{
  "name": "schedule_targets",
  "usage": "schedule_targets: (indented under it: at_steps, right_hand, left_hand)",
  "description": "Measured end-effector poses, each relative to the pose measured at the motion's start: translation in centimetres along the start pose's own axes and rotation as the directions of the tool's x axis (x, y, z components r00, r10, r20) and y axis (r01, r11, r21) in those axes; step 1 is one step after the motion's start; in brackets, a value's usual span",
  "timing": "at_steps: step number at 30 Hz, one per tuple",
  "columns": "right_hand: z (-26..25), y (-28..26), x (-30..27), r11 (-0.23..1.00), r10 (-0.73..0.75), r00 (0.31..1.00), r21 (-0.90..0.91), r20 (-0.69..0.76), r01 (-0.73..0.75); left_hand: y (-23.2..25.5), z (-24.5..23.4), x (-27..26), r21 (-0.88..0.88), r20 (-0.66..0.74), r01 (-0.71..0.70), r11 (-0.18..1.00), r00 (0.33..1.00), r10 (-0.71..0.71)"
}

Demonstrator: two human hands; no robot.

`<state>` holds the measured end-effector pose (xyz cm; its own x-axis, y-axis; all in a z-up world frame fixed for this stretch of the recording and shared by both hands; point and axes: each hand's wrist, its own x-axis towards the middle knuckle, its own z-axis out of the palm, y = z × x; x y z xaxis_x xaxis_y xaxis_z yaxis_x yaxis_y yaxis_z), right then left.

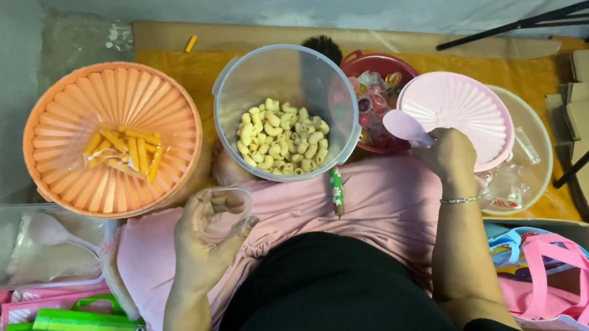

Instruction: The person scoops orange and beige snacks from containers into small plastic bags by hand using a purple scoop, and then seals the bags.

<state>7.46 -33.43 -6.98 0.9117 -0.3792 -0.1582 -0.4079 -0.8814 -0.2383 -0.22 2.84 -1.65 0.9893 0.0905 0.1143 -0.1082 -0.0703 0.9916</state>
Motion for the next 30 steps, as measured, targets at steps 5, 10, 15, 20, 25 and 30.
schedule_targets:
  at_steps: [5, 10, 15, 20, 25, 30]
  right_hand:
    - [-4.1, -1.0, 0.1, 0.995, -0.050, 0.997, 0.083, -0.053, 0.055]
    - [-5.5, -7.4, -0.3, 0.862, -0.500, 0.829, -0.047, -0.252, 0.505]
    - [-0.4, -15.5, 1.7, 0.547, -0.793, 0.603, -0.540, -0.091, 0.639]
    - [10.0, -18.9, 6.9, 0.421, -0.884, 0.454, -0.617, -0.115, 0.664]
    - [16.0, -19.5, 10.7, 0.411, -0.870, 0.490, -0.629, -0.055, 0.660]
    - [18.3, -18.3, 13.0, 0.377, -0.670, 0.660, -0.609, 0.341, 0.698]
  left_hand:
    - [-0.8, 0.3, 0.2, 0.082, -0.007, -0.022, 0.996, 1.000, 0.022]
    - [-0.7, 1.6, 0.8, 0.254, 0.071, -0.210, 0.944, 0.978, 0.198]
    - [-1.4, 3.4, 0.8, 0.446, 0.228, -0.462, 0.766, 0.887, 0.402]
    - [-3.4, 4.2, 0.5, 0.527, 0.343, -0.412, 0.744, 0.903, 0.257]
    - [-5.2, 4.5, 0.3, 0.616, 0.418, -0.381, 0.689, 0.900, 0.124]
    - [-4.5, 4.3, 0.1, 0.596, 0.433, -0.366, 0.715, 0.896, 0.097]
